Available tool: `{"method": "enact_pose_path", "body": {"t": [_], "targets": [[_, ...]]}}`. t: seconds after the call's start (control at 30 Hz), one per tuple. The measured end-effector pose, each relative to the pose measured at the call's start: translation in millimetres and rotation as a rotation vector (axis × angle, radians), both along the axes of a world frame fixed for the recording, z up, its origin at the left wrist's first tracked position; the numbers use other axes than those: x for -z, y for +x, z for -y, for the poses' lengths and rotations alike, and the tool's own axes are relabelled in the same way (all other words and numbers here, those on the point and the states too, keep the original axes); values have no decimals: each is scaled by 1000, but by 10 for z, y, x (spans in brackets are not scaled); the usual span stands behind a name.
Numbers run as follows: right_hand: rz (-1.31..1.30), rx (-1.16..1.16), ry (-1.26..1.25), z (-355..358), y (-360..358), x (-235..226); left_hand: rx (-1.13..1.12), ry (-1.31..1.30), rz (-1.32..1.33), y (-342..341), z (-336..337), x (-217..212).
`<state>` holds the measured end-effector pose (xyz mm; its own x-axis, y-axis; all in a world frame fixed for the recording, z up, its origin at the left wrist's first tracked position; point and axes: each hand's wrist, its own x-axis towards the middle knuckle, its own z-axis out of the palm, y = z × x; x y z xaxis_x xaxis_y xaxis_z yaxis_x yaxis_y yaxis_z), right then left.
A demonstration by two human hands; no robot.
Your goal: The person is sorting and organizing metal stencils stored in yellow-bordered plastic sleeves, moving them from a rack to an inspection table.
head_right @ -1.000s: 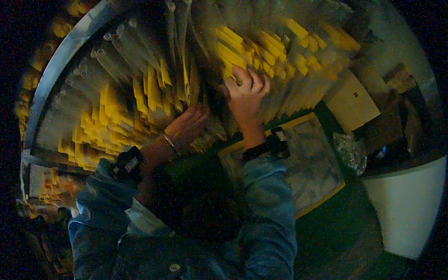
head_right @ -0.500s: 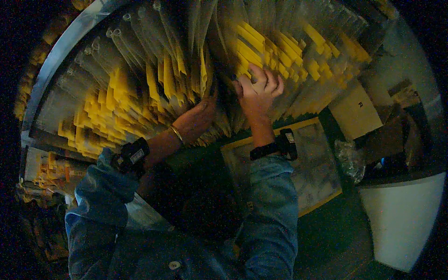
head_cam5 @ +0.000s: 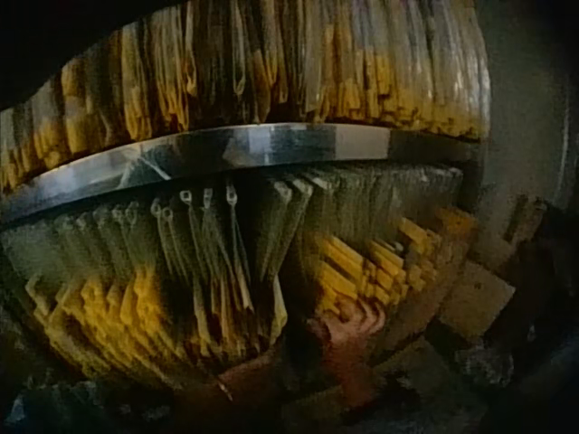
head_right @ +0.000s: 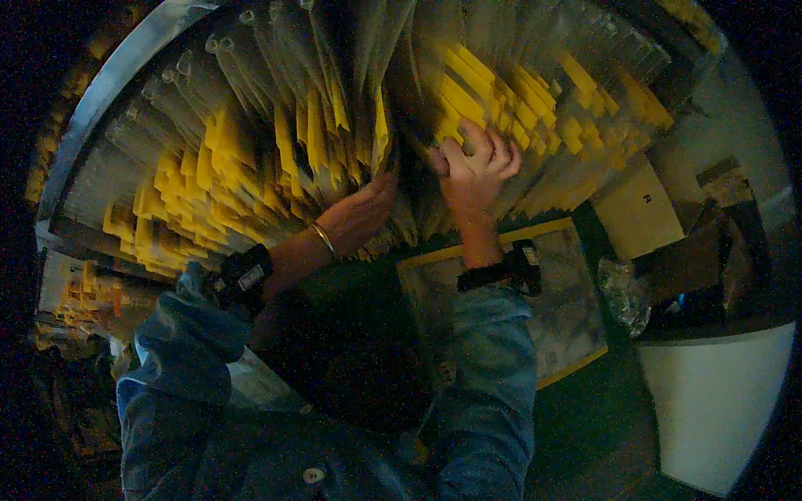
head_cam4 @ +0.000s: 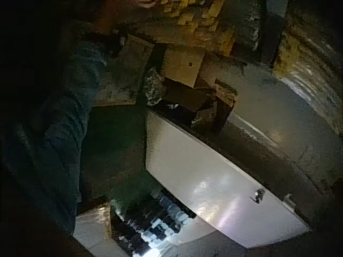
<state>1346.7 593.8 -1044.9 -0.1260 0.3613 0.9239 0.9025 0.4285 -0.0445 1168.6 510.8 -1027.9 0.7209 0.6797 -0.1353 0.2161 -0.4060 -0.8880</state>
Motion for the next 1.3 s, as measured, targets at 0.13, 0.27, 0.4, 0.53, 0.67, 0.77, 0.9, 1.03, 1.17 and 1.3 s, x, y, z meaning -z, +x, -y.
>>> {"method": "enact_pose_path", "body": {"t": [0.13, 0.27, 0.4, 0.53, 0.67, 0.77, 0.9, 1.03, 1.17, 1.3], "targets": [[54, -113, -91, 60, 129, -72, -4, -22, 60, 142, -8, 4], [112, -175, -115, 78, 249, -133, 181, 74, 227, 353, -123, 132], [160, -115, -142, 74, 281, -110, 37, -96, 257, 458, -232, 84], [143, -104, -162, 94, 300, -116, -248, -383, 149, 411, -213, 72], [108, -142, -173, 142, 302, -187, 23, -143, 243, 259, -198, 84], [96, -137, -233, 160, 316, -231, 144, 2, 415, 347, -182, -20], [193, -155, -241, 121, 454, -248, -164, -132, 359, 566, -292, 59], [238, -158, -232, 115, 484, -296, -122, -259, 84, 290, -299, 159], [223, -158, -213, 114, 514, -295, 72, -34, 248, 206, -258, 217], [230, -141, -215, 103, 494, -279, 187, -29, 369, 278, -221, -29]]}}
